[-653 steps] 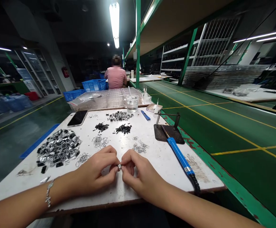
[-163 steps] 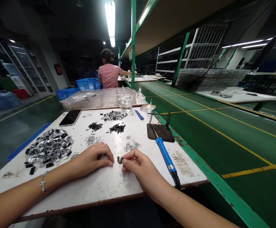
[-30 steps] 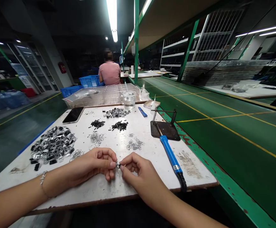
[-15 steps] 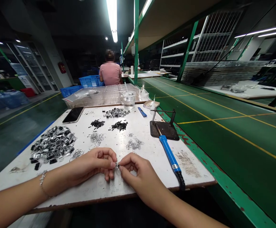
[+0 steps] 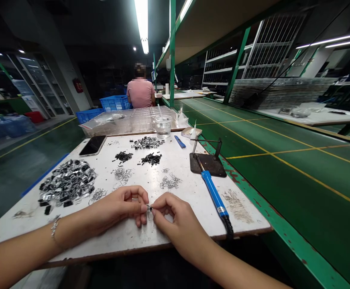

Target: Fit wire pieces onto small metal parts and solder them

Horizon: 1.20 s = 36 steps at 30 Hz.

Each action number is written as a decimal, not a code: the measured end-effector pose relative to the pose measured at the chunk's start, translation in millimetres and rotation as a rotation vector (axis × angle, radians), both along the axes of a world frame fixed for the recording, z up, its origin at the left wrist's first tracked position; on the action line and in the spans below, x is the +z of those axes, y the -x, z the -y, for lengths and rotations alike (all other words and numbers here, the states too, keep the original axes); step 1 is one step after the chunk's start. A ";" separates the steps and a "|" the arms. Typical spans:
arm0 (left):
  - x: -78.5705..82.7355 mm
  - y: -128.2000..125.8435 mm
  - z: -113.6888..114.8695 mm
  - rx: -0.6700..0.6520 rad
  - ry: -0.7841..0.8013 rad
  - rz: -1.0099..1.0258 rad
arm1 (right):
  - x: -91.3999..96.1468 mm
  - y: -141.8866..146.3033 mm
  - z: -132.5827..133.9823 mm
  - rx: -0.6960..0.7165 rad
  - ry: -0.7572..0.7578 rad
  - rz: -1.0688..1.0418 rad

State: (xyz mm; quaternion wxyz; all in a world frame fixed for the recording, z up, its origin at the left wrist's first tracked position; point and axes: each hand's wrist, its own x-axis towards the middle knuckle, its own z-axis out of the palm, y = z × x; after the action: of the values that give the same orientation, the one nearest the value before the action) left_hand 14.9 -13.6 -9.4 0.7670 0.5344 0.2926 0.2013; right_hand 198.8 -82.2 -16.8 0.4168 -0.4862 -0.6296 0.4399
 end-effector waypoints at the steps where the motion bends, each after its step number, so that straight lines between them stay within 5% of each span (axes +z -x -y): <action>1: -0.4 0.2 -0.1 0.000 -0.005 0.002 | -0.2 0.2 -0.1 -0.005 0.014 -0.018; 13: -4.6 0.7 -4.8 0.004 -0.134 -0.017 | -4.4 -3.2 -6.0 -0.026 0.157 -0.180; 17: 2.5 2.0 -0.3 0.032 -0.405 -0.146 | -6.0 -4.0 -5.4 -0.027 0.156 -0.180; 23: 8.7 4.4 9.9 0.109 -1.132 -0.223 | -2.3 -0.6 -3.0 -0.052 0.150 -0.169; 26: 6.1 3.7 11.9 0.111 -1.285 -0.196 | -2.0 0.5 -1.8 -0.064 0.135 -0.173; 32: 6.8 4.8 14.5 0.121 -1.355 -0.210 | -4.7 6.7 0.4 -0.041 0.091 -0.106; 36: 13.1 7.6 9.6 0.164 -1.217 -0.209 | 10.7 -7.7 1.9 -0.070 -0.095 0.172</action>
State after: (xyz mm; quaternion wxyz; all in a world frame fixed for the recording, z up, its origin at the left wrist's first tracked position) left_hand 7.4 -23.1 3.7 0.2744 0.8683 0.2394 0.3369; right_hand 206.5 -84.1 -6.1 0.3988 -0.5234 -0.6659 0.3515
